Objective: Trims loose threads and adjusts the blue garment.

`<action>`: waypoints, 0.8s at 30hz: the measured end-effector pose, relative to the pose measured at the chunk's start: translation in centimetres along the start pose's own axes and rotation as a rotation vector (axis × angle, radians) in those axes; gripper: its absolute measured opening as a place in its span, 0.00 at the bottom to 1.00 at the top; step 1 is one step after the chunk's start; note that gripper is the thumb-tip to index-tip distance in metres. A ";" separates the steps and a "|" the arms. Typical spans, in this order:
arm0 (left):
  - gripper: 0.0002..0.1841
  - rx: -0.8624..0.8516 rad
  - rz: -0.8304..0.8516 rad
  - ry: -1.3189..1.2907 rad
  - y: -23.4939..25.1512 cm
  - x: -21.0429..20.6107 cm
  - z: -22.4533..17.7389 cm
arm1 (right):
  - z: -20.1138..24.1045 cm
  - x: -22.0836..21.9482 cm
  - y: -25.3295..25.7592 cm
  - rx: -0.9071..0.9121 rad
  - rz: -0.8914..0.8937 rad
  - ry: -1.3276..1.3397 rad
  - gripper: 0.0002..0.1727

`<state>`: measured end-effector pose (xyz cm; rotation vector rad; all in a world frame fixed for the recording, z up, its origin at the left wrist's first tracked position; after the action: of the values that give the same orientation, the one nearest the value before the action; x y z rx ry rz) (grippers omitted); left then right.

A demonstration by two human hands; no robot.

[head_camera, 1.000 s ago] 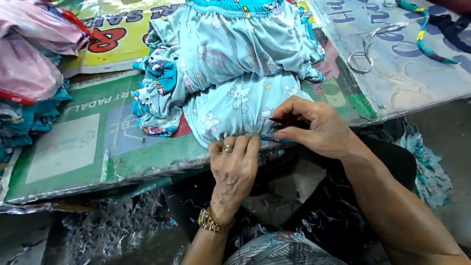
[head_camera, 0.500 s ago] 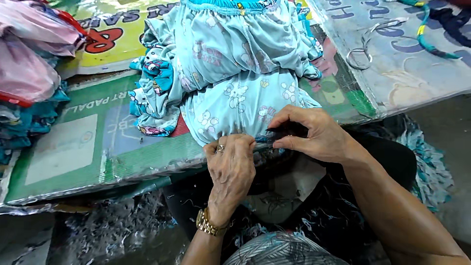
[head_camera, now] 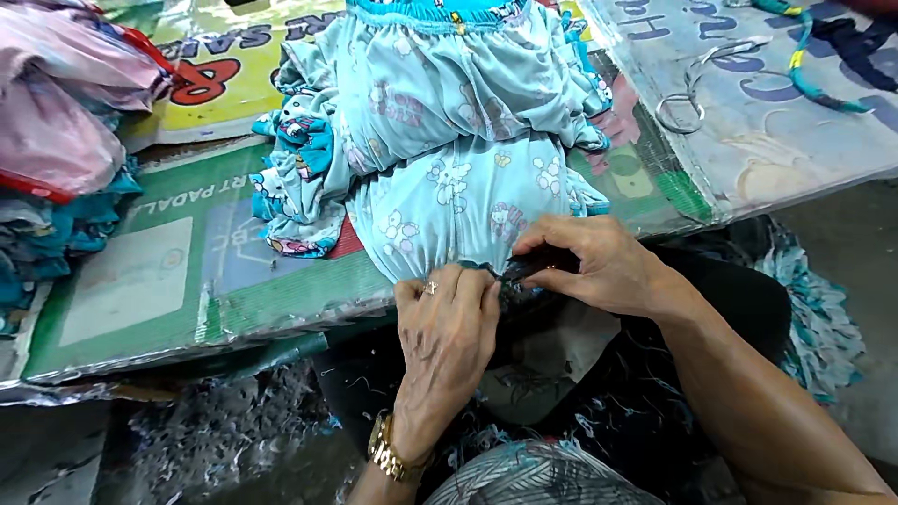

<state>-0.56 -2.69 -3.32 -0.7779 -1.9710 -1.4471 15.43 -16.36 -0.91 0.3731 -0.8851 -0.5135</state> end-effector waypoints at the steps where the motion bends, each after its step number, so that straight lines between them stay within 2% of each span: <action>1: 0.12 0.017 -0.014 -0.014 -0.6 0.2 -0.2 | 0.0 -0.2 -0.3 0.025 0.002 -0.053 0.13; 6: 0.09 0.141 -0.093 -0.156 -2.1 0.4 -0.8 | 0.3 -0.7 -1.0 0.141 -0.042 -0.185 0.11; 10: 0.08 0.227 -0.176 -0.329 -2.3 -0.4 -1.4 | 1.1 -1.7 -1.2 0.208 -0.168 -0.324 0.10; 14: 0.08 0.248 -0.210 -0.420 -2.2 -1.0 -2.1 | 1.5 -2.6 -1.4 0.244 -0.261 -0.402 0.07; 24: 0.07 0.243 -0.211 -0.506 -2.3 -0.9 -2.5 | 1.3 -3.0 -1.5 0.234 -0.258 -0.392 0.07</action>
<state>-1.42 -5.72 -4.78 -0.9104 -2.6214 -1.1629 12.40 -16.06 -2.84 0.6179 -1.2907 -0.7391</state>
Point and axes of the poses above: each hand's wrist, its own y-axis towards the middle knuckle, its own x-axis out of the back of the hand, z = x × y, the point moved 2 cm from there along y, towards the middle knuckle, and after that the axes turned 5 degrees about -z, right-handed, at the moved point
